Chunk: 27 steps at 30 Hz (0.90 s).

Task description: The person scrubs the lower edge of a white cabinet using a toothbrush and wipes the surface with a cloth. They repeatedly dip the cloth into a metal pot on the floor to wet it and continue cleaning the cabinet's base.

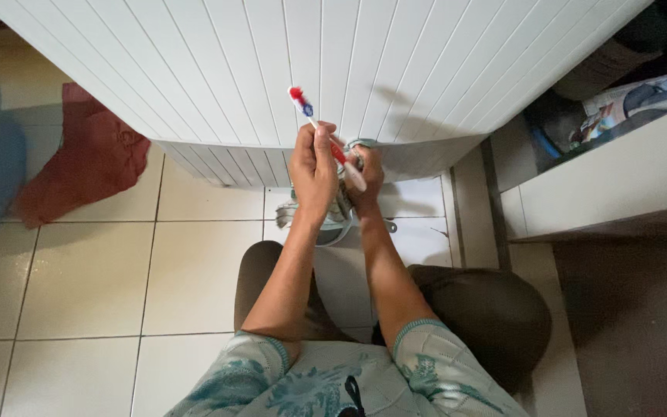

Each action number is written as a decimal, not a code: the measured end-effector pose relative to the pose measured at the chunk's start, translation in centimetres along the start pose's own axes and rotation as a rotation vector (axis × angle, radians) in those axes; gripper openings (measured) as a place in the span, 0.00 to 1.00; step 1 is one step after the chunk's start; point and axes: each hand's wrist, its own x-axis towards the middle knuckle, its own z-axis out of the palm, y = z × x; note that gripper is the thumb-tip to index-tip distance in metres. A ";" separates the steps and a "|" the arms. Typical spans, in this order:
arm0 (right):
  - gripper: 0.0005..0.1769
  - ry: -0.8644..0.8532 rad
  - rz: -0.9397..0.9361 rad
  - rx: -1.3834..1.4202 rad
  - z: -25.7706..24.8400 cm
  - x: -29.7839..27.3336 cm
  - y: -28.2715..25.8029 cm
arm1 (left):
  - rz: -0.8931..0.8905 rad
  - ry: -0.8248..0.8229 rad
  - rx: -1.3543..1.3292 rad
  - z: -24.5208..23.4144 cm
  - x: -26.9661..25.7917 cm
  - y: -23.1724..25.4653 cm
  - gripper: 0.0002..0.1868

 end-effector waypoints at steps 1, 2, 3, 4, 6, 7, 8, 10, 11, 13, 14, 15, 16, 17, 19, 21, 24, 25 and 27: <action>0.07 -0.021 -0.023 0.013 -0.3 -0.6 0.8 | -0.021 -0.038 0.037 0.0 0.1 0.0 0.13; 0.07 -0.036 0.052 0.059 -0.5 -1.0 1.6 | -0.045 -0.076 0.075 -0.1 0.0 0.1 0.13; 0.08 -0.051 0.127 0.106 -0.9 -1.3 2.5 | -0.046 -0.095 0.192 -0.1 -0.1 0.2 0.13; 0.08 -0.065 0.201 0.154 -1.1 -1.4 3.4 | -0.044 -0.115 0.311 0.0 0.0 0.2 0.13; 0.12 0.134 0.437 0.207 -1.2 -1.2 5.0 | 0.063 -0.106 0.520 0.3 0.3 0.0 0.12; 0.14 0.233 0.555 0.234 -1.4 -1.1 5.6 | 0.169 -0.078 0.608 0.5 0.5 -0.1 0.11; 0.13 0.256 0.532 0.314 -1.8 -1.0 6.1 | 0.275 -0.054 0.696 0.7 0.7 -0.4 0.10; 0.12 0.301 0.481 0.472 -3.0 -0.3 6.7 | 0.253 -0.092 0.701 0.5 1.2 -0.7 0.11; 0.12 0.312 0.485 0.549 -3.3 0.4 6.8 | 0.242 -0.110 0.702 0.3 1.4 -0.8 0.11; 0.11 0.334 0.490 0.704 -3.6 2.2 6.3 | 0.091 -0.163 0.562 0.0 1.6 -1.0 0.11; 0.10 0.280 0.474 0.732 -3.9 2.8 5.6 | 0.017 -0.187 0.490 0.0 1.7 -1.1 0.11; 0.09 0.226 0.457 0.759 -4.3 3.3 4.7 | 0.060 -0.206 0.414 0.1 1.6 -1.4 0.11; 0.08 0.173 0.440 0.783 -4.5 3.7 3.8 | 0.101 -0.226 0.335 0.5 1.3 -1.7 0.10; 0.08 0.120 0.429 0.709 -4.4 4.0 2.8 | 0.142 -0.246 0.257 0.8 1.0 -1.9 0.09; 0.08 0.012 0.403 0.557 -4.4 4.5 1.5 | 0.040 -0.229 0.389 1.7 0.8 -2.1 0.10; 0.09 0.071 0.492 0.650 -4.4 4.6 0.9 | 0.031 -0.196 0.516 1.9 0.6 -1.9 0.10; 0.10 0.190 0.538 0.696 -5.1 5.2 1.5 | 0.166 -0.132 0.632 1.3 1.1 -1.1 0.11; 0.12 0.234 0.541 0.693 -5.5 5.3 1.8 | 0.210 -0.123 0.623 1.0 1.4 -0.9 0.11; 0.11 0.252 0.605 0.884 -6.0 5.9 2.2 | 0.296 -0.156 0.600 0.2 2.3 -0.4 0.11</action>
